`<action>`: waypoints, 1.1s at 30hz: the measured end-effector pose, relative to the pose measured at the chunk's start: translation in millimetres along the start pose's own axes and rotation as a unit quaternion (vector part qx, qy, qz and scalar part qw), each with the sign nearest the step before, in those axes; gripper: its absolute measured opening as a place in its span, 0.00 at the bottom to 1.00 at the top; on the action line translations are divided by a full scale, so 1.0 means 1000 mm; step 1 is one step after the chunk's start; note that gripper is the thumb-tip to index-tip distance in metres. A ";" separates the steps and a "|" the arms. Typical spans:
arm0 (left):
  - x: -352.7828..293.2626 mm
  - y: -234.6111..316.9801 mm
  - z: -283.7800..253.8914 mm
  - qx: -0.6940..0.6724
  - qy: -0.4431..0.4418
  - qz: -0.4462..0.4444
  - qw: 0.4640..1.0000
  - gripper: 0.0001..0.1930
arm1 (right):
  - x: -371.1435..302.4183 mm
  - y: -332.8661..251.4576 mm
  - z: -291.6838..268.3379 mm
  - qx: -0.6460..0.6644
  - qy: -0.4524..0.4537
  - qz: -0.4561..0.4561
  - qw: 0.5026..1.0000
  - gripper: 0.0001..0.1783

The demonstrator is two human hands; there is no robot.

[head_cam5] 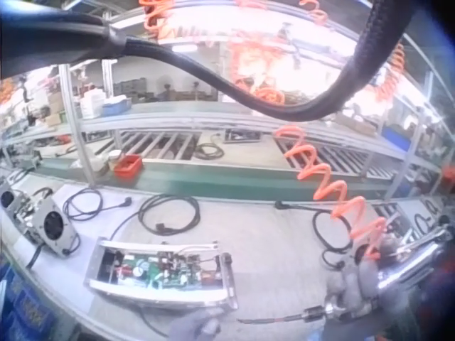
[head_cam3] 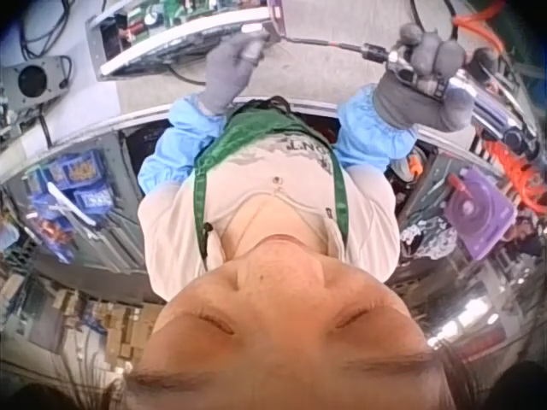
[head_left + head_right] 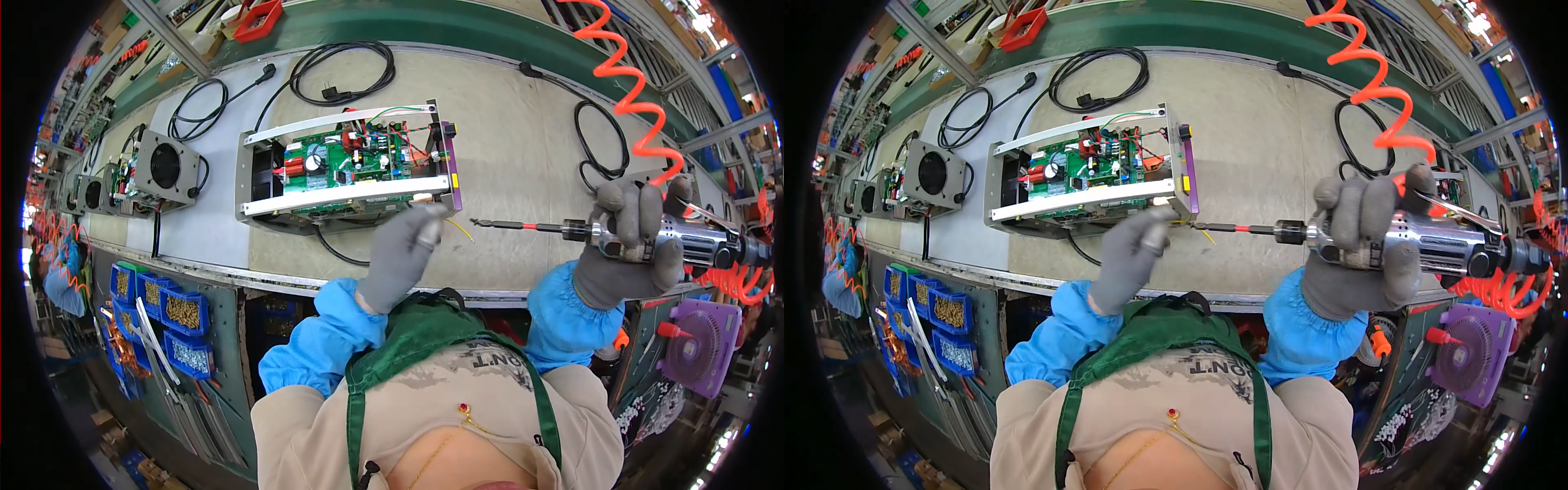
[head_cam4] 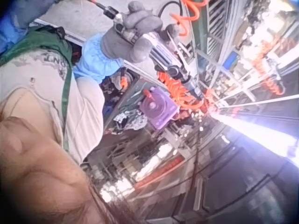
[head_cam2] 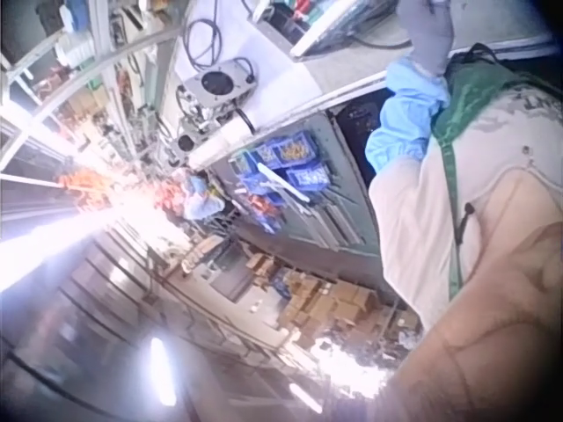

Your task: Assembling components of a solar inverter or power supply unit using a power screwdriver.

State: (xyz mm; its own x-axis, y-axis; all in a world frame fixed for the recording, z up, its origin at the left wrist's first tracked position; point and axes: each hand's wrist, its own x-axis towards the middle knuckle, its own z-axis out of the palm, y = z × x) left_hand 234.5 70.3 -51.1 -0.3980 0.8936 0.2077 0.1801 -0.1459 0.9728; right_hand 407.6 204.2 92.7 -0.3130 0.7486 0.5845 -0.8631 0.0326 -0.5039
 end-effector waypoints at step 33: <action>-0.006 0.024 -0.010 -0.002 0.004 0.017 1.000 0.10 | 0.005 0.034 -0.011 -0.003 -0.060 0.067 0.996 0.34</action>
State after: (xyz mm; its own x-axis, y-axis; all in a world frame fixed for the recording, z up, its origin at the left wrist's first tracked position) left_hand 231.8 57.1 -28.1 -0.3995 0.8843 0.2417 0.1911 -0.1776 0.9654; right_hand 380.9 215.8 71.5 -0.4704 0.6621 0.5834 -0.8082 -0.0576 -0.5861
